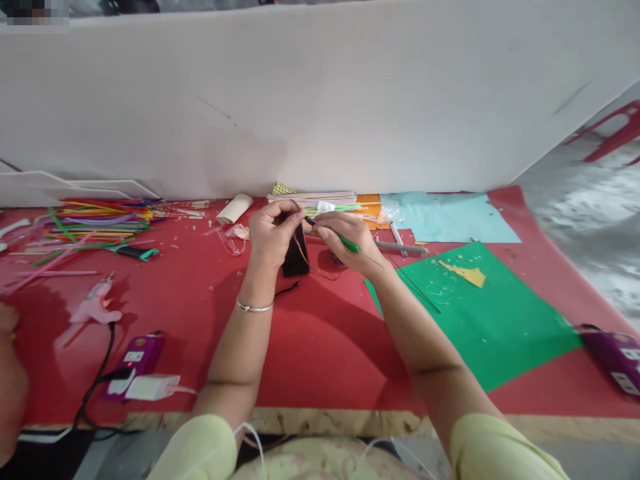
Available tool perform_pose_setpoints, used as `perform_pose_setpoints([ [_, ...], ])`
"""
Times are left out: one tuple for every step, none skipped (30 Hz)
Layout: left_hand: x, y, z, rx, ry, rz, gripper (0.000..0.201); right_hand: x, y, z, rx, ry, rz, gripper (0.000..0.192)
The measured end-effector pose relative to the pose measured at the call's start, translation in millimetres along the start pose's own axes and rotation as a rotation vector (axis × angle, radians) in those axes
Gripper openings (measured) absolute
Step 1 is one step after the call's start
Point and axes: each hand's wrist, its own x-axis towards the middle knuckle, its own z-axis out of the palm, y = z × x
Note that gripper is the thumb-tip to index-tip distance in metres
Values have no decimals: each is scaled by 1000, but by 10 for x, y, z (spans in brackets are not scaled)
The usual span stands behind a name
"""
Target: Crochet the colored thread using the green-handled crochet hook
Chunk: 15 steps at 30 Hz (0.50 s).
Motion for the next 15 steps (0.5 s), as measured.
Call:
perform_pose_setpoints([
  [0,-4,1,13,8,17,17,-9,12,8,-15,4,-7,25],
  [1,-7,2,10,4,29,17,-17,22,14,-29,9,-14,24],
  [3,-10,2,-3,-8,33,17,-24,29,19,-43,17,-19,25],
  [5,-14,0,-19,-23,29,18,-29,34,21,-56,23,-22,25],
  [8,-18,-3,-30,-40,18,20,-32,38,21,-70,31,-22,26],
  [11,-24,-6,-33,-57,2,22,-35,41,19,-82,36,-20,28],
  [13,-30,-11,-30,-72,-12,24,-37,44,15,-91,41,-17,28],
  [14,-37,-15,-22,-87,-23,26,-39,46,10,-97,45,-15,29],
  [13,-44,-18,-12,-100,-28,26,-39,47,4,-102,47,-16,29],
  [11,-51,-20,-3,-110,-28,27,-38,47,-3,-107,45,-22,29],
  [7,-58,-22,7,-114,-24,27,-37,44,-9,-116,42,-31,28],
  [3,-64,-23,22,-110,-13,26,-33,40,-14,-130,34,-42,28],
  [-1,-70,-23,48,-97,5,25,-30,35,-17,-152,22,-54,27],
  [-5,-75,-25,85,-81,27,23,-25,29,-17,-185,7,-64,27],
  [-6,-79,-26,134,-63,53,21,-21,25,-14,-228,-9,-73,27],
])
